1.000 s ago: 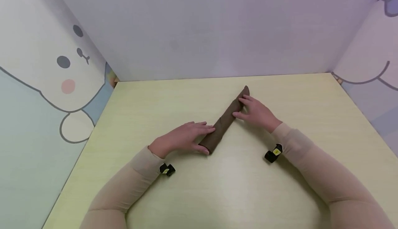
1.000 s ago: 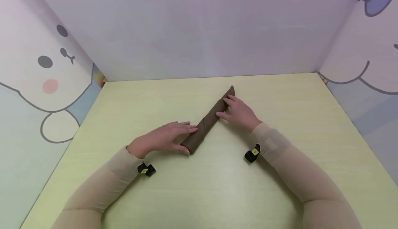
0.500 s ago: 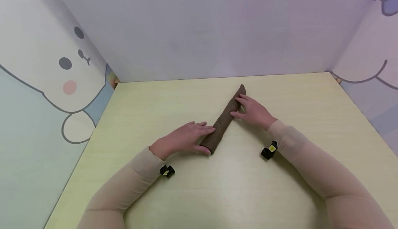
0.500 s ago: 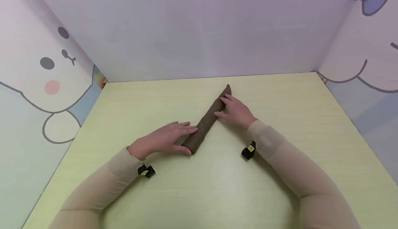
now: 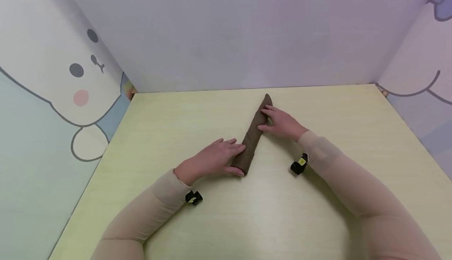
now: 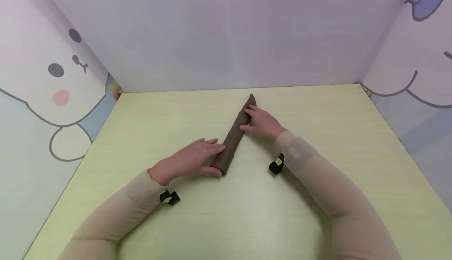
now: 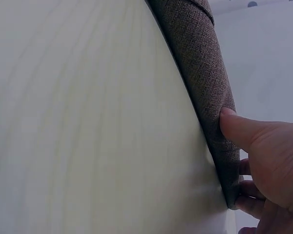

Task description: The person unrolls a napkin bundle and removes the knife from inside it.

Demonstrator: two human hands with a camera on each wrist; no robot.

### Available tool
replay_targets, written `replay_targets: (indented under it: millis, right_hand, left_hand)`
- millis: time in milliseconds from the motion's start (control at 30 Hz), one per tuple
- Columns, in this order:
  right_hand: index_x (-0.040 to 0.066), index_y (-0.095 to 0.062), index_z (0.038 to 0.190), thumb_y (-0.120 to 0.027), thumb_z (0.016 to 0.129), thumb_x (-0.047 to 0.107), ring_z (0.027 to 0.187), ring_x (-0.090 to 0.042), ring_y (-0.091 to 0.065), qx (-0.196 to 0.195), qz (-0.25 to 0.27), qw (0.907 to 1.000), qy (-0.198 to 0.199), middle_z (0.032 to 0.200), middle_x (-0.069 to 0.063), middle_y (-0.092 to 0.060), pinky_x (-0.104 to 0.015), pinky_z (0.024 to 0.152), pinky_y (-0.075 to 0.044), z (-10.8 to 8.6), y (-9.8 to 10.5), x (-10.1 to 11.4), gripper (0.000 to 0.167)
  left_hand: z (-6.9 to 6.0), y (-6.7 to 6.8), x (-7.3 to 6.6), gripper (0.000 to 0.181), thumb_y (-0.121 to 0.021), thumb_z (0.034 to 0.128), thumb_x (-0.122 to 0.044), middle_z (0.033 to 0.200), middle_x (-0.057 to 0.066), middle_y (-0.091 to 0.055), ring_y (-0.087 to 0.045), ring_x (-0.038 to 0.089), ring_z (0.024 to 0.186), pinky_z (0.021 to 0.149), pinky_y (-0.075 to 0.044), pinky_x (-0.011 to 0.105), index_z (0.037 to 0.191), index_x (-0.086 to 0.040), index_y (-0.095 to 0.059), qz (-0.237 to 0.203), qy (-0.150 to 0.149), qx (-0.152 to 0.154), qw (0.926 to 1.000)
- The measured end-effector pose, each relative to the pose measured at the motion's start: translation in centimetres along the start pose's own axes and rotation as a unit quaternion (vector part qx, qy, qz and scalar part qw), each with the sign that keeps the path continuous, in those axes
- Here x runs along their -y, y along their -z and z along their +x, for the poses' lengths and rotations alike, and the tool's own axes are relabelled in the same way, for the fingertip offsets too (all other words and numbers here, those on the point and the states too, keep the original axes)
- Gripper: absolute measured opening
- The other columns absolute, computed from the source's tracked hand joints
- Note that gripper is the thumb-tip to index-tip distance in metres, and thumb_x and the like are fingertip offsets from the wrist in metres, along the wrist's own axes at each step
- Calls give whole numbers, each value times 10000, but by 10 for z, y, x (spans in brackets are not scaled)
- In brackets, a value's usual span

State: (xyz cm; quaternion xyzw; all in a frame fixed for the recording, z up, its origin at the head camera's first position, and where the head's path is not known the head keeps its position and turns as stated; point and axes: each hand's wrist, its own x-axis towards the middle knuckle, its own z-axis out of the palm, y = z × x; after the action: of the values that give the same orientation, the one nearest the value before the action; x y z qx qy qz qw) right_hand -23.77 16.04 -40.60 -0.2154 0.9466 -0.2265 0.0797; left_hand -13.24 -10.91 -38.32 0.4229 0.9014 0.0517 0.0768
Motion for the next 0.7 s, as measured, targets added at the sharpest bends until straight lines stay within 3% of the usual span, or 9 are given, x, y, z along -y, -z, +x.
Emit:
replay_targets:
  millis: [433, 700]
  right_hand:
    - [80, -347, 1497, -640, 906, 456, 1430, -335, -211, 524, -93, 9980, 344, 1582, -126, -196, -472, 1120, -241, 22, 6, 0, 759]
    - [100, -351, 1498, -632, 902, 485, 1428, -344, -213, 715, -143, 9954, 623, 1583, -128, -193, -481, 1123, -232, 29, 9, 0, 764]
  left_hand:
    - [7, 2, -7, 834, -596, 829, -660, 1406, 35, -519, -406, 242, 1352, 1072, -324, 500, 1420, -82, -486, 443, -3, -61, 9990]
    - [11, 2, -14, 851, -548, 832, -699, 1379, 48, -544, -408, 240, 1350, 1089, -300, 491, 1402, -68, -504, 943, -20, -10, 9955]
